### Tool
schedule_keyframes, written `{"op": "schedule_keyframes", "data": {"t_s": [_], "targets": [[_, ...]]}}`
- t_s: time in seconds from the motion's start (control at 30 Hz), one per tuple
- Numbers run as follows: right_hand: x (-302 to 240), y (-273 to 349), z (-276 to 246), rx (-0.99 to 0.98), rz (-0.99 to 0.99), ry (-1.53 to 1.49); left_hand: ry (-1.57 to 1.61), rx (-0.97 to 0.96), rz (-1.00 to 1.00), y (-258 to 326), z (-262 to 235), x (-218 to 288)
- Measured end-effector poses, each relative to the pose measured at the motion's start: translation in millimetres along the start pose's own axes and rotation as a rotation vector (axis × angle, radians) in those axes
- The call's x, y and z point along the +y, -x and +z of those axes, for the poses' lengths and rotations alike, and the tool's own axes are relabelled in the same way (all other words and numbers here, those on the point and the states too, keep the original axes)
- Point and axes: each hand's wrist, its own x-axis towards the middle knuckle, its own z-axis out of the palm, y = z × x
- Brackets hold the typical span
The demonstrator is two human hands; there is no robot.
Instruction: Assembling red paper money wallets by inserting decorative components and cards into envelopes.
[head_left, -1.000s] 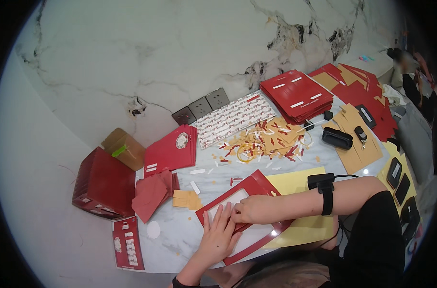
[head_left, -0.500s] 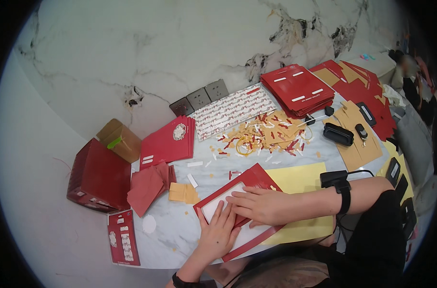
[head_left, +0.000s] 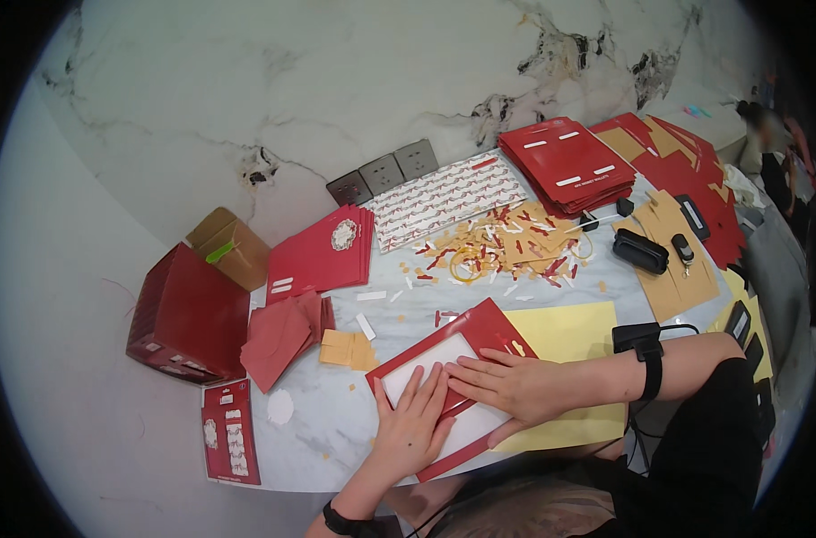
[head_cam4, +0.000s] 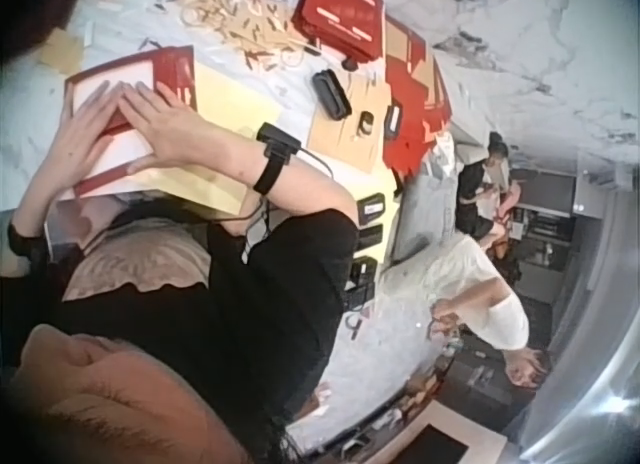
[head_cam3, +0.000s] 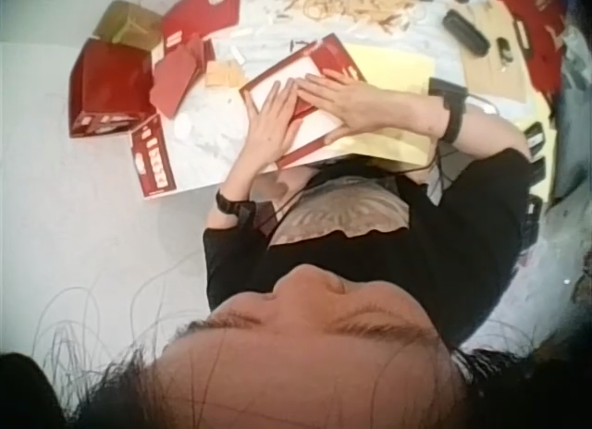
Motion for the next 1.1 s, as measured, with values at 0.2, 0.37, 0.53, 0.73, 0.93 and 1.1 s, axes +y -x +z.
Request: {"op": "schedule_keyframes", "data": {"t_s": [0.2,0.37,0.53,0.73,0.93,1.1], "targets": [[-3,0,-3,0.014,-0.009,-0.012,0.204,0.145,-0.115,8,0,-10],[-6,1,-4,0.035,-0.015,-0.032,0.202,0.081,-0.252,9,7,-15],[-8,1,-15,0.038,-0.019,0.002,0.051,0.014,-0.235,4,-1,-7],[-8,5,-14,0.024,-0.032,-0.012,0.068,0.026,-0.234,1,1,-9],[-8,7,-12,0.015,-0.031,-0.021,0.081,0.044,-0.237,4,5,-8],[3,-4,-37,-0.021,0.038,0.042,0.111,0.079,-0.247,6,4,-7]]}}
